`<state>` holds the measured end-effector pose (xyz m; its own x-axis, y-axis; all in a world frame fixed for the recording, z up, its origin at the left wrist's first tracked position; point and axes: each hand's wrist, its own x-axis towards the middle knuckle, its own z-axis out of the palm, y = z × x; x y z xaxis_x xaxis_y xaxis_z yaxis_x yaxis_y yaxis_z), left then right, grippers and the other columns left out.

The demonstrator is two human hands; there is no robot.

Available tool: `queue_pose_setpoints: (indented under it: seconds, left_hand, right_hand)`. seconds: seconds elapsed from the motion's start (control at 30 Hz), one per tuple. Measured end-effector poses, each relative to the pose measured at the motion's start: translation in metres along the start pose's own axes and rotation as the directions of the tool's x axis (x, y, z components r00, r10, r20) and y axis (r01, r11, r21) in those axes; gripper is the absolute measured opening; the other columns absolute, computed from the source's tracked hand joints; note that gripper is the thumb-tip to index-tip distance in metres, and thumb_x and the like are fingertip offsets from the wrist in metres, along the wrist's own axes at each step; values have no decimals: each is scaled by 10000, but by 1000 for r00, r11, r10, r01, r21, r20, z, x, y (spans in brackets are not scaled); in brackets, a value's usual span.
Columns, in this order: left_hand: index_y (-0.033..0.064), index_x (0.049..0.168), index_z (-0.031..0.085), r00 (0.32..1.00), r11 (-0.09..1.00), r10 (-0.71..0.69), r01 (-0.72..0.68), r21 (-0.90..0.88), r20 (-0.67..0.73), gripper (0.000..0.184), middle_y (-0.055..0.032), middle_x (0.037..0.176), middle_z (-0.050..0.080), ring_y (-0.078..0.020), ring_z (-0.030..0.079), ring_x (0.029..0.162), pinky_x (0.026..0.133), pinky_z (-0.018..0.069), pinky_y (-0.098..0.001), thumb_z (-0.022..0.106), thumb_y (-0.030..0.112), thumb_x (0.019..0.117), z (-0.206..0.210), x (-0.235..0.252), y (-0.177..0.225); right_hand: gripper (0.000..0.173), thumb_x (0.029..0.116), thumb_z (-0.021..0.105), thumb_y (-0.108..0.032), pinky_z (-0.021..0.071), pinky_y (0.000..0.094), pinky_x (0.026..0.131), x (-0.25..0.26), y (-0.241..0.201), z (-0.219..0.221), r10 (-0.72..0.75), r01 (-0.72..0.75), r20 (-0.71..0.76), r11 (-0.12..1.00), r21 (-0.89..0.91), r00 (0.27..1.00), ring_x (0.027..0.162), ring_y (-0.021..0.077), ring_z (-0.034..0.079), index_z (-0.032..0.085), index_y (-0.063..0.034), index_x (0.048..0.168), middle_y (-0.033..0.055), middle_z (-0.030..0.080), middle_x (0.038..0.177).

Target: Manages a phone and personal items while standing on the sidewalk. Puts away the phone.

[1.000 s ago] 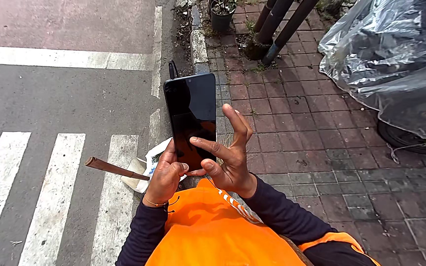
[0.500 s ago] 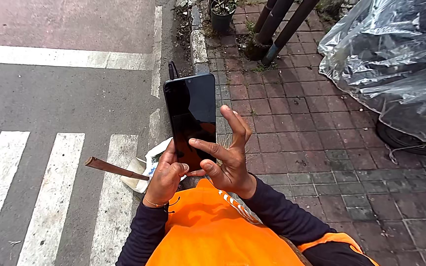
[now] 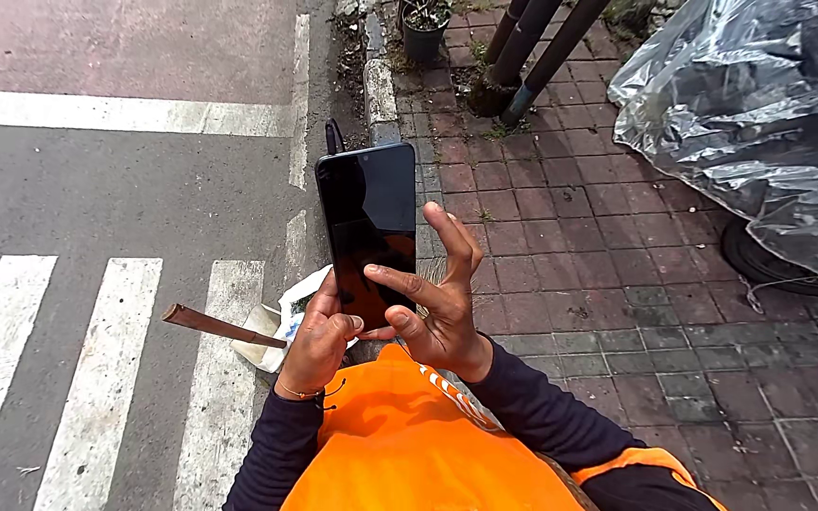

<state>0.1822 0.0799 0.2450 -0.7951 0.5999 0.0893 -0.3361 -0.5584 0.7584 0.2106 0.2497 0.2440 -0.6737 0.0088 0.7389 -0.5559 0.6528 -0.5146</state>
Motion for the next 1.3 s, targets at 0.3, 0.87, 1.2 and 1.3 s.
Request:
queue_pose_setpoints:
  seconds: [0.3,0.87,1.2,1.3]
  left_hand:
    - [195,1334,533,1000,1000,5,-5,-19,24,444,5,1182,707,-147,718,1040,864,627,-374,552,58,912,-5,1,1]
    - [190,1361,526,998,1000,-28,27,8,65,449,-9,1232,695,-188,715,1077,841,637,-415,576,93,926,-5,3,-2]
    - [198,1360,530,998,999,-35,35,8,53,455,-4,1228,700,-187,718,1071,831,640,-414,601,116,918,-5,6,-3]
    - [203,1358,544,998,999,-32,31,4,61,445,-6,1232,701,-188,717,1076,835,640,-415,608,121,924,-6,6,-3]
  right_hand:
    - [455,1054,414,-561,130,465,1245,6,1,-4,1,0,-38,999,40,999,1543,230,156,722,-263,1207,88,355,1581]
    - [597,1035,376,-601,180,514,1201,39,5,-25,80,-91,-74,983,-157,994,1520,380,157,580,-226,1453,246,216,1632]
    - [695,1036,290,-658,184,481,1214,38,12,-31,127,-135,-93,988,-80,988,1525,344,153,533,-194,1493,221,202,1643]
    - [702,1035,265,-666,190,475,1209,39,12,-32,127,-135,-91,987,-85,988,1519,343,159,550,-203,1479,227,202,1638]
